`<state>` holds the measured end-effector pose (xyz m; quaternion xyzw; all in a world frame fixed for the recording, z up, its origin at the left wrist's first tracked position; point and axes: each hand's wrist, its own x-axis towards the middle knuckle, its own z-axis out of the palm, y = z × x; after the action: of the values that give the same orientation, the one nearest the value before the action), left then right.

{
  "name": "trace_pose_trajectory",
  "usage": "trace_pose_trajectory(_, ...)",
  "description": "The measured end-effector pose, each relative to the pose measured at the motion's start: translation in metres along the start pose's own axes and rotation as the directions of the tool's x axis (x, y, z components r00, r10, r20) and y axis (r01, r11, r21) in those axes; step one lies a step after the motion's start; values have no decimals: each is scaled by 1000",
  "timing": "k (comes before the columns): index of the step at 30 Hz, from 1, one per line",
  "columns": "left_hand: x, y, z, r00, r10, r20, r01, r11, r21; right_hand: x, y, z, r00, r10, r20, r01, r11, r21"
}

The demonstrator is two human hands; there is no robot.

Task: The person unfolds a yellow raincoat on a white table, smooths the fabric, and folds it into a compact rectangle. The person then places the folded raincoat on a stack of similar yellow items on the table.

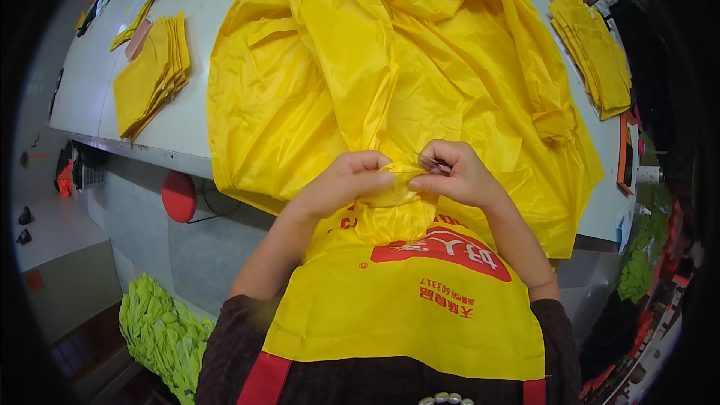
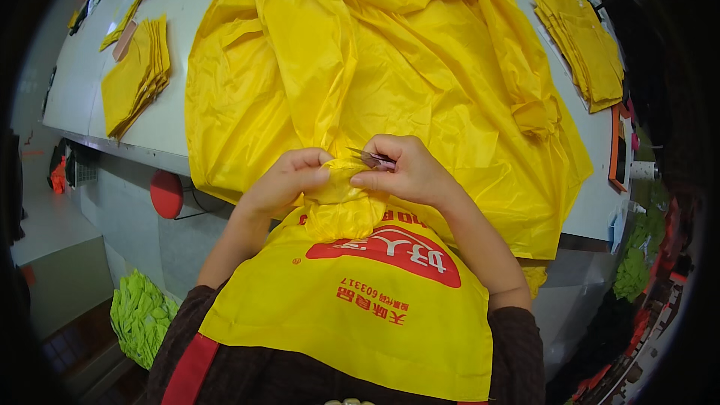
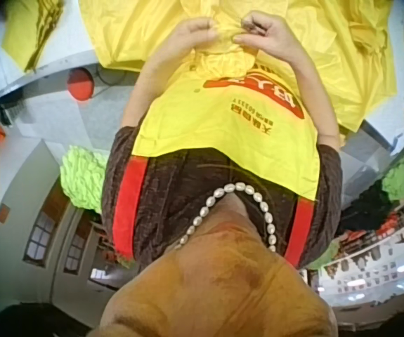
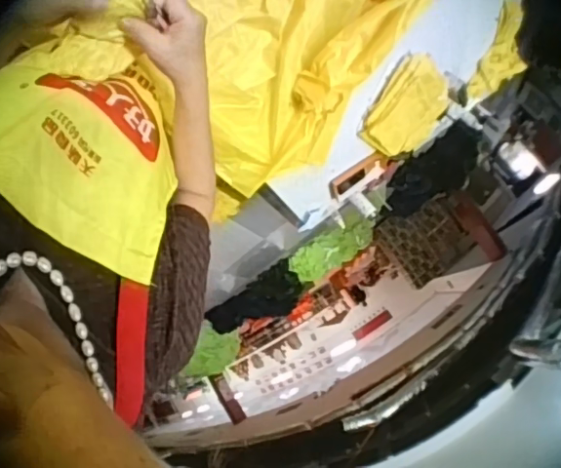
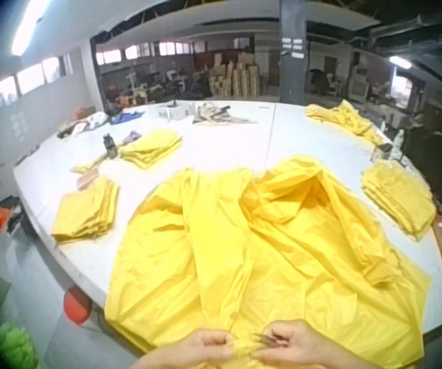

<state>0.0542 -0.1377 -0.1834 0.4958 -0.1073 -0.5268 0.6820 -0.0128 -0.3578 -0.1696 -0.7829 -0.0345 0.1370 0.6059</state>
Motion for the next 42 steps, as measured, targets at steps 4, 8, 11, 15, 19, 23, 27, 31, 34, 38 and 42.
trace_pose_trajectory(4, -11, 7, -18, 896, 406, 181, -377, 479, 793, 4, 9, 8, 943, -268, -198, 245, 960, -133)
trace_pose_trajectory(8, -10, 13, -7, 871, 481, -101, -173, 493, 853, 21, 12, 24, 941, -253, -225, 253, 967, -27)
trace_pose_trajectory(11, 18, 13, -27, 554, 797, -242, -196, 407, 892, 25, -3, 41, 993, 44, -111, -4, 938, 346)
trace_pose_trajectory(15, 47, 13, -7, 499, 559, -662, -250, 824, 508, 54, -7, 36, 920, -137, -368, 131, 991, -42)
trace_pose_trajectory(19, 55, -25, 23, 775, 482, -409, -243, 825, 510, 86, 12, 6, 660, -160, -733, 106, 987, -121)
trace_pose_trajectory(23, 48, -29, -5, 571, 680, -459, -379, 715, 588, 64, 18, 33, 822, -56, -567, 130, 987, 91)
trace_pose_trajectory(27, 38, -4, -52, 254, 798, -547, -507, 591, 627, 29, 15, 73, 877, -360, -317, 271, 918, -291)
trace_pose_trajectory(31, 17, -36, -49, 615, 721, -320, -10, 412, 911, 48, 45, -4, 643, -442, -626, -14, 809, -587)
trace_pose_trajectory(34, 8, -35, 7, 839, 511, -187, 18, 317, 948, 36, 58, -19, 703, -462, -541, 12, 768, -640)
trace_pose_trajectory(38, -31, -13, -65, 717, 435, -545, -141, 856, 497, -14, 59, -40, 855, -342, -389, 177, 899, -401)
trace_pose_trajectory(42, -101, 44, -136, 293, 494, -818, -670, 716, 193, -48, 129, -132, 539, -66, -839, 27, 998, -61)
